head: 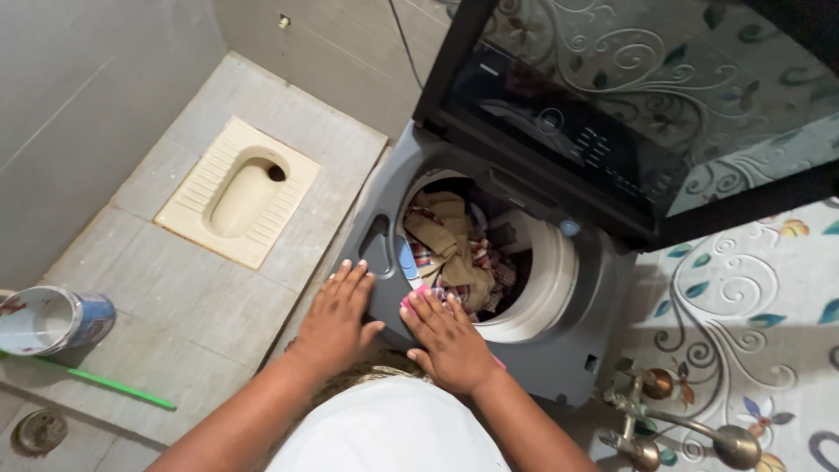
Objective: The person uses a pink cloth to wipe the interior rim and the underside of the lid of a top-loading washing machine. They repeatedly wipe the same areas around the drum opening and the control panel area.
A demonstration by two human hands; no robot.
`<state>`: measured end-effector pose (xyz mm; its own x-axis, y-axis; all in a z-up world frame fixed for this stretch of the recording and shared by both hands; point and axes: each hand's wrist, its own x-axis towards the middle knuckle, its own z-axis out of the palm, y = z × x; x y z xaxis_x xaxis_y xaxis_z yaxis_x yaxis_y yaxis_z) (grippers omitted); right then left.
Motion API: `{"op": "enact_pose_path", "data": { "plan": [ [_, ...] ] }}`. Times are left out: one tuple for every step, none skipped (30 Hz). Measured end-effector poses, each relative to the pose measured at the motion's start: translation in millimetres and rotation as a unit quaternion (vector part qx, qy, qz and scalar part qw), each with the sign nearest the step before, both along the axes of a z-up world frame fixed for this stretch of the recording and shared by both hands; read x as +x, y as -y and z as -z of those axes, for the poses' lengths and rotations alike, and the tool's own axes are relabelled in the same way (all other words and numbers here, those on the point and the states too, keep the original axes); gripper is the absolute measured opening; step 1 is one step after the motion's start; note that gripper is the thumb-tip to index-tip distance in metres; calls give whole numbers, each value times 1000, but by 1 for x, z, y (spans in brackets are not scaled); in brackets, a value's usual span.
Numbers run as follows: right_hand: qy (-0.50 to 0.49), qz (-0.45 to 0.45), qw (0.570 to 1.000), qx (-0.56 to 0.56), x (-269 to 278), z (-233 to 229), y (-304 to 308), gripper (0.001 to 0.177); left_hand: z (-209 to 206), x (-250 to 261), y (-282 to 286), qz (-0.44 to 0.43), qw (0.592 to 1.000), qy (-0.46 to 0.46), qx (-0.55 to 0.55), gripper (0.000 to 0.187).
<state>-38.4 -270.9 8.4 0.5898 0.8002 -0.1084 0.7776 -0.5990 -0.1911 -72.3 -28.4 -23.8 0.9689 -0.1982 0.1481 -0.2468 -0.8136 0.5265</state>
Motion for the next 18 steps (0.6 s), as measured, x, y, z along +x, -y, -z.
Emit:
{"op": "enact_pose_path", "data": {
  "plan": [
    [3, -10, 1000, 3, 3, 0, -7, 76, 2, -1, -10, 15, 998, -41, 39, 81],
    [5, -11, 1000, 10, 8, 2, -15, 79, 3, -2, -16, 30, 993, -82, 77, 88],
    [8, -13, 1000, 18, 14, 5, -24, 81, 5, -3, -17, 37, 992, -87, 83, 89],
    [12, -14, 1000, 26, 19, 8, -32, 83, 7, -4, -17, 44, 991, -91, 88, 90],
    [8, -12, 999, 32, 26, 11, -43, 86, 8, -3, -18, 52, 990, -94, 94, 92],
    [5, -11, 999, 38, 32, 14, -54, 88, 9, -4, -19, 43, 991, -89, 86, 92],
    [3, -6, 999, 43, 35, 16, -60, 91, 9, -3, -17, 37, 993, -81, 77, 92],
    [4, -7, 999, 46, 35, 18, -62, 92, 9, -2, -15, 32, 994, -73, 68, 92],
    [5, -3, 999, 49, 35, 18, -63, 94, 8, -2, -15, 34, 994, -78, 62, 92],
    [7, 0, 999, 52, 34, 19, -63, 95, 5, -2, -19, 36, 994, -83, 56, 92],
    [5, 1, 999, 51, 31, 19, -59, 95, 2, -1, -20, 42, 994, -87, 47, 92],
    [2, 1, 999, 51, 26, 19, -54, 96, -2, 1, -21, 36, 992, -103, 62, 93],
    [-1, 7, 999, 49, 19, 17, -44, 96, -7, 1, -22, 35, 989, -120, 76, 93],
    [-10, 20, 999, 41, 10, 15, -30, 95, -13, 3, -23, 34, 986, -136, 90, 94],
    [-19, 33, 999, 34, -1, 12, -14, 94, -18, 5, -23, 26, 988, -122, 85, 92],
    [-29, 46, 998, 27, -9, 10, 3, 93, -22, 8, -22, 17, 991, -109, 80, 90],
    [-56, 92, 994, -5, -14, 9, 22, 92, -26, 11, -22, 8, 992, -98, 76, 89],
    [-84, 138, 986, -37, -19, 8, 44, 91, -29, 17, -23, -12, 992, -110, 54, 81]
  ]
}}
